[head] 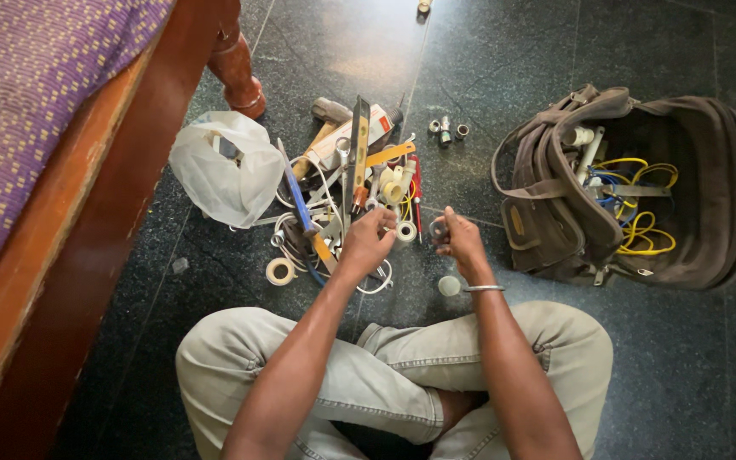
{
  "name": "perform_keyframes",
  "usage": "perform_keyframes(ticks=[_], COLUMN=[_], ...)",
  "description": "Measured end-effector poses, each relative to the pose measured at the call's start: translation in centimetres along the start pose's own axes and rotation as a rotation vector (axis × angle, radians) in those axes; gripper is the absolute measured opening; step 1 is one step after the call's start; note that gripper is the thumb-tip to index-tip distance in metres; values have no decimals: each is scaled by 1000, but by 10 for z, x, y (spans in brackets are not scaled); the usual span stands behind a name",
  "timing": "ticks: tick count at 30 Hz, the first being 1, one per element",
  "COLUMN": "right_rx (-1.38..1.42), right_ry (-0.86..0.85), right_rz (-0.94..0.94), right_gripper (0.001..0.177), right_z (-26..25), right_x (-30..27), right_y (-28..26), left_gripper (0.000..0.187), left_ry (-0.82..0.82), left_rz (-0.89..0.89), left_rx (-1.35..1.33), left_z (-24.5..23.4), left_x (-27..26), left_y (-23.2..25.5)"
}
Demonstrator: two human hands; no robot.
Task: The person sits on the floor and assembles small plumbing fittings by hand. They pick up a white plastic pipe connector and a metal ring, fit them together, and then use a green-handled tool to tighten the assembly. The person repeats this process with additional fittings from a pile of tools and parts on the floor.
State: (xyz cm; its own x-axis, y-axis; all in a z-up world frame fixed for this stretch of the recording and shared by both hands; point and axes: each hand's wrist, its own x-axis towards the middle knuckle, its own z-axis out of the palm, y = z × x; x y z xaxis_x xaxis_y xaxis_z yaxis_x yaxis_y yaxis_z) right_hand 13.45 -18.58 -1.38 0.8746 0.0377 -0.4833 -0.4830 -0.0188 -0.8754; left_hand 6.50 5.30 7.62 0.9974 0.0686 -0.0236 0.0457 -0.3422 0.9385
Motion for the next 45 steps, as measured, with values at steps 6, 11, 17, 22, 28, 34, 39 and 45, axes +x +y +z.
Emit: perform_keyframes(ticks=[6,11,17,22,28,34,39,45], right_rx=[-124,-677,-1267,-1471,-1557,-1633,-1715,-1752], right_ry=[43,67,125,126,52,23,-52,-112], right_rz=[53,-71,-37,95,163,187,335,316], right_gripper=[45,56,52,70,65,69,71,70], right_z=[-3,0,14,12,6,8,18,15], right_x=[0,0,-48,-72,-76,-72,-71,-72], right_y=[5,10,-28,-43,-31,-24,-30,-25], left_gripper=[29,28,29,28,28,28,27,27], left_ry=[-12,12,44,68,75,70,78,86], left_rz=[7,46,54,118,73,29,22,41], left_rx=[70,14,27,18,-10,-28,-13,-16], left_z=[-5,-4,-1,-1,-3,-6,-11,-14], left_x=[-2,-2,1,2,1,1,-4,-7], left_y=[12,8,-2,-6,-7,-2,6,12])
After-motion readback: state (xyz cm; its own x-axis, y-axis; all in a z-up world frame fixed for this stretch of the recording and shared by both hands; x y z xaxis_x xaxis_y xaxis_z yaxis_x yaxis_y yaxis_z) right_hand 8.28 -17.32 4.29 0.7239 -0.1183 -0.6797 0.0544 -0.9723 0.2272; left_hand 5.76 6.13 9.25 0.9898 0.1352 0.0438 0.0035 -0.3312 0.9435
